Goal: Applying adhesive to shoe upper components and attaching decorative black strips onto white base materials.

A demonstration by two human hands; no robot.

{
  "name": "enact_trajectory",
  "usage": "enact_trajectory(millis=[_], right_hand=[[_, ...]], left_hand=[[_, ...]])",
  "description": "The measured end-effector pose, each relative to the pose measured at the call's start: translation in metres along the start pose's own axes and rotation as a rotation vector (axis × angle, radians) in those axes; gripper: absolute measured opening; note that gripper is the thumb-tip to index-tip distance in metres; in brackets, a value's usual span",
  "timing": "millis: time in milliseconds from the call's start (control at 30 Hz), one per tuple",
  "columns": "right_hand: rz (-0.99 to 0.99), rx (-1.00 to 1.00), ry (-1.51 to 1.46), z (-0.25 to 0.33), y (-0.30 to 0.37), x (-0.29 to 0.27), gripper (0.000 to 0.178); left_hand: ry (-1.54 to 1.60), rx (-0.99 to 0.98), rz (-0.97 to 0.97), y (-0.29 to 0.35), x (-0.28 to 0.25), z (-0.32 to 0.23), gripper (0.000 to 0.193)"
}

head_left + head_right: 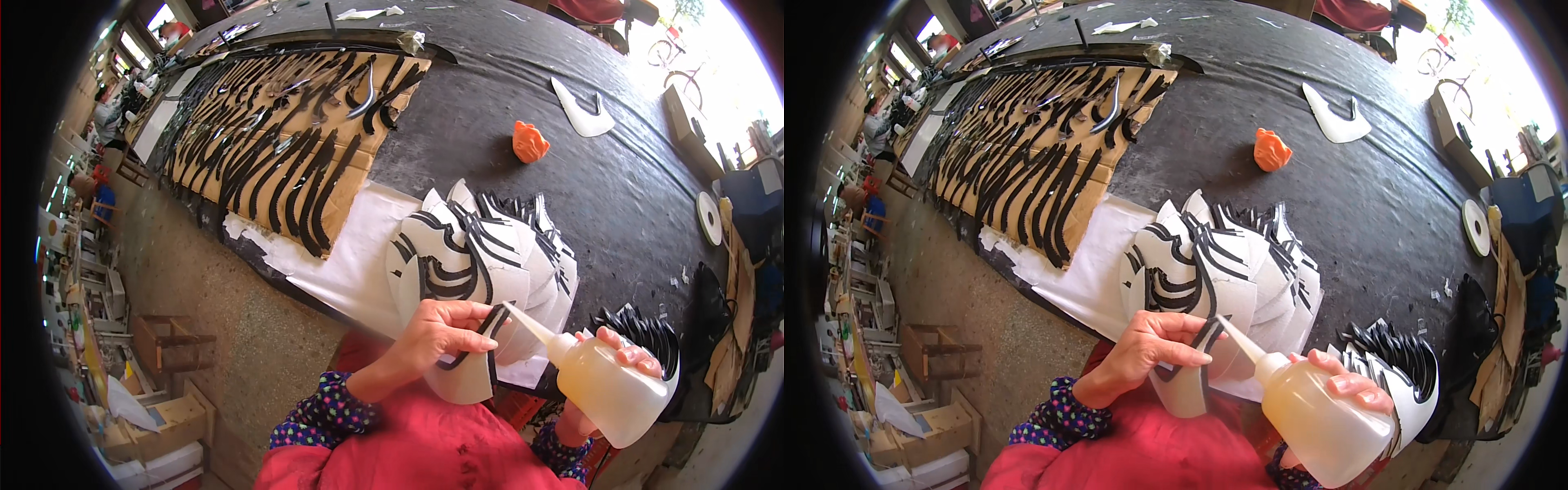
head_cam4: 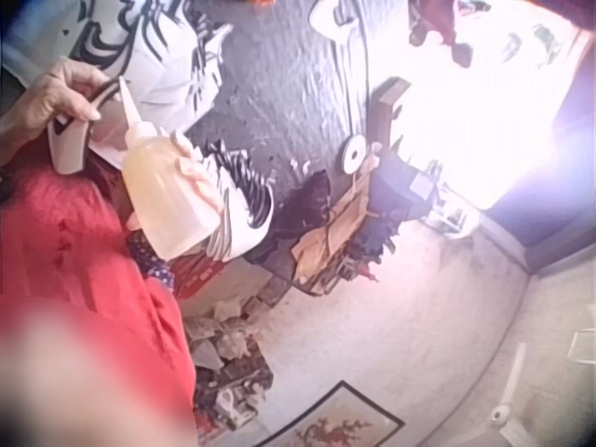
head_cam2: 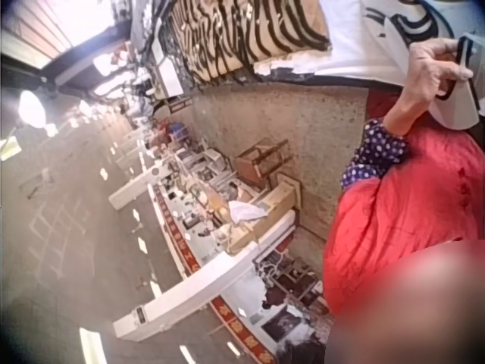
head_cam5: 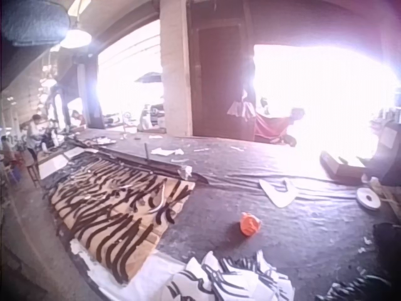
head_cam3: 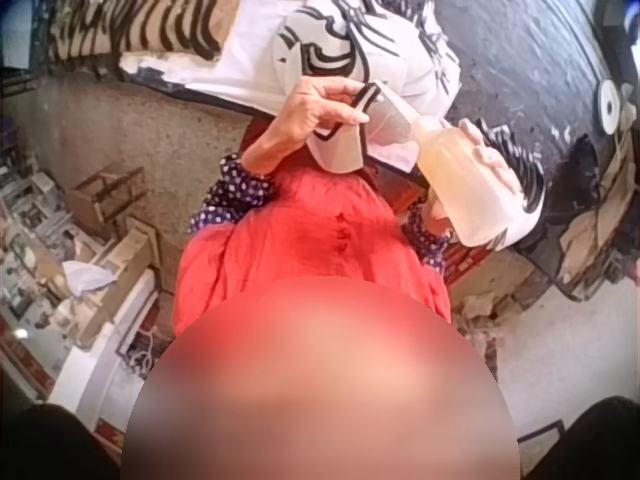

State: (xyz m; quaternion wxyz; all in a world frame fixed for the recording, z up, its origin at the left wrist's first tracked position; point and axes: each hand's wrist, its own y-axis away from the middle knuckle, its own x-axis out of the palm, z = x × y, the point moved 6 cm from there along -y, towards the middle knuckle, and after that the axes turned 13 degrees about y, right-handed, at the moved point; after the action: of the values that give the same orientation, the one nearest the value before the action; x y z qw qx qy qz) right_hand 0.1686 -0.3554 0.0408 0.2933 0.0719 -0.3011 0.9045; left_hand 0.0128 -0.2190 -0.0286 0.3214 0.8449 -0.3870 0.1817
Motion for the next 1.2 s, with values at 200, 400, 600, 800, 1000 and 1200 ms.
enact_trajectory(millis=[200, 400, 600, 800, 1000, 1200], right_hand=[[0.103, -0.014, 0.002, 0.001, -0.003, 0.004, 0.043], [0.045, -0.086, 0.084, 0.003, -0.003, 0.0, 0.044], [0.126, -0.049, -0.028, 0.0, 0.0, 0.006, 0.045], [0.105, -0.062, -0.049, -0.002, 0.001, 0.004, 0.044], [0.036, -0.052, 0.01, 0.001, -0.001, 0.0, 0.043], [-0.023, -0.101, 0.094, 0.003, -0.002, -0.004, 0.044]], left_hand=[[0.004, -0.036, -0.03, 0.003, 0.0, -0.004, 0.033], [-0.066, -0.045, -0.058, 0.004, 0.001, -0.005, 0.033], [-0.033, -0.004, -0.066, 0.005, 0.007, -0.01, 0.033], [-0.083, -0.016, -0.045, 0.006, 0.01, -0.009, 0.036], [-0.11, -0.003, -0.093, 0.006, 0.008, -0.006, 0.033], [-0.121, -0.006, -0.092, 0.005, 0.009, -0.006, 0.032]])
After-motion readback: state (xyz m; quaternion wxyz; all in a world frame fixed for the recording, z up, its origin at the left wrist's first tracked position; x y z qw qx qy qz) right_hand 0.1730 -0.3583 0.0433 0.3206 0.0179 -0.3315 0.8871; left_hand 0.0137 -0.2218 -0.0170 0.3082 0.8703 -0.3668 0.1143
